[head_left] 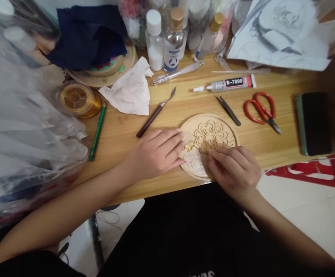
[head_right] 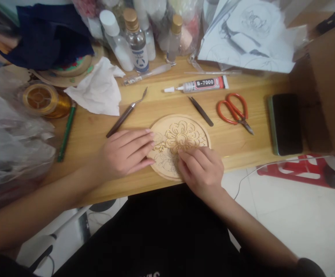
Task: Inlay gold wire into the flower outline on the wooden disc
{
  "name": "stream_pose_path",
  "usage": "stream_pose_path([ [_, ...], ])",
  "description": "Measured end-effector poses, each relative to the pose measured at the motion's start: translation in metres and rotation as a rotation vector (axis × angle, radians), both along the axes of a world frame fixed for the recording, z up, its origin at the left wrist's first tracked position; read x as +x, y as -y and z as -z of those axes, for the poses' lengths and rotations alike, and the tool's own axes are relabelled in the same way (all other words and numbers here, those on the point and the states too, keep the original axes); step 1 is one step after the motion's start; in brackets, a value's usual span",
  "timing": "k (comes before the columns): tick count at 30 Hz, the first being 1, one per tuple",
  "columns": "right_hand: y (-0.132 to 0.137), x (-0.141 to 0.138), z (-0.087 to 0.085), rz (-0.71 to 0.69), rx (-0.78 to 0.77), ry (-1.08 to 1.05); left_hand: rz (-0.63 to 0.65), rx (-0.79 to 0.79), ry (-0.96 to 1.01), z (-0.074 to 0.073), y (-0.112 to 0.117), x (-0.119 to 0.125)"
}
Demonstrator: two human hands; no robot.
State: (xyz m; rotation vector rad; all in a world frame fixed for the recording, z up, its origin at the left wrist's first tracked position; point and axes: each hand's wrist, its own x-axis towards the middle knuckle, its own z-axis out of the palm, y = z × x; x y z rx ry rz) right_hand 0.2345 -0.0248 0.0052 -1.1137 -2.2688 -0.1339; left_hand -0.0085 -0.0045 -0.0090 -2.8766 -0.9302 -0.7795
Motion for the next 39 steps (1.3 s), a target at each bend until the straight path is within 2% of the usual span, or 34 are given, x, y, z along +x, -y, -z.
stream_pose_path([
  [15,0.003,0.002,0.001,0.004,-0.039,-0.007,0.015,0.015,0.023,-0.001,-0.003,0.002],
  [27,0.004,0.002,-0.001,0.018,-0.123,-0.034,0.020,-0.031,-0.053,-0.006,-0.002,0.001],
  [32,0.007,0.001,-0.010,0.030,-0.169,-0.050,0.013,-0.038,-0.062,-0.008,-0.001,-0.002],
  [35,-0.003,0.009,-0.019,0.066,-0.204,-0.101,0.032,-0.037,-0.073,-0.010,-0.002,-0.003],
  [39,-0.045,0.043,-0.026,0.180,-0.094,0.000,0.044,-0.023,-0.046,-0.010,-0.004,-0.004],
])
